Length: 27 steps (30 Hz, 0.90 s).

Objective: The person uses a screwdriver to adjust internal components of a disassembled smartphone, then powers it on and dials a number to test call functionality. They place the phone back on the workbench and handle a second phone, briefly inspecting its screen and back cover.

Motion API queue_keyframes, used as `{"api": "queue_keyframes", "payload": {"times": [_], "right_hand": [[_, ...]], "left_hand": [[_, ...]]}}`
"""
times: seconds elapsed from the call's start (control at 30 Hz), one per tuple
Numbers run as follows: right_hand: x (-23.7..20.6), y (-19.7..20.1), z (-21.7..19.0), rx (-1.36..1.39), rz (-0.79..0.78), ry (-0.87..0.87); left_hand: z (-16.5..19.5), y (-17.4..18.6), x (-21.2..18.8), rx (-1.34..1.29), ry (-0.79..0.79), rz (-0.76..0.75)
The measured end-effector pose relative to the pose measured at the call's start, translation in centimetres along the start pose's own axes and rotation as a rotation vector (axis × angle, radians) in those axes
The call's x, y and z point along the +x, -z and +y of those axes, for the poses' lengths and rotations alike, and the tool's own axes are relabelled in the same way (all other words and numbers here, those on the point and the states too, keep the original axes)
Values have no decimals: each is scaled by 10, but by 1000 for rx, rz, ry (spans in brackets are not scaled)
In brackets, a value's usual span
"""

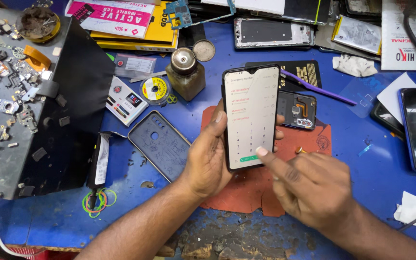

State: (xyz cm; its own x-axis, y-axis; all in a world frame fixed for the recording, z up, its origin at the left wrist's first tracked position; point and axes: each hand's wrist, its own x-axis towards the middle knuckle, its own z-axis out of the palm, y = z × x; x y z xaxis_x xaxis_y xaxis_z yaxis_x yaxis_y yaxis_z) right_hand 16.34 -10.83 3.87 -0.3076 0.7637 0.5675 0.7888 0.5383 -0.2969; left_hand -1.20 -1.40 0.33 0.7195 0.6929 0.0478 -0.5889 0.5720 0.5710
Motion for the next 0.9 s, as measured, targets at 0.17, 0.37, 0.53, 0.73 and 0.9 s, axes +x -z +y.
{"api": "queue_keyframes", "payload": {"times": [0.17, 0.37, 0.53, 0.73, 0.9], "right_hand": [[4, -5, -6, 24, -70, 34], [5, -7, -8, -52, -115, 10], [3, -5, -4, -52, -70, -21], [0, -4, -1, -70, -68, -60], [-1, -1, 1, -109, -20, -109]], "left_hand": [[-3, -1, 0, 11, 4, -4], [-4, -2, -1, 27, -1, -15], [-2, -2, -2, 26, -1, -12], [-3, -2, -2, 14, -3, -5], [-3, -2, -2, 34, -3, 25]]}}
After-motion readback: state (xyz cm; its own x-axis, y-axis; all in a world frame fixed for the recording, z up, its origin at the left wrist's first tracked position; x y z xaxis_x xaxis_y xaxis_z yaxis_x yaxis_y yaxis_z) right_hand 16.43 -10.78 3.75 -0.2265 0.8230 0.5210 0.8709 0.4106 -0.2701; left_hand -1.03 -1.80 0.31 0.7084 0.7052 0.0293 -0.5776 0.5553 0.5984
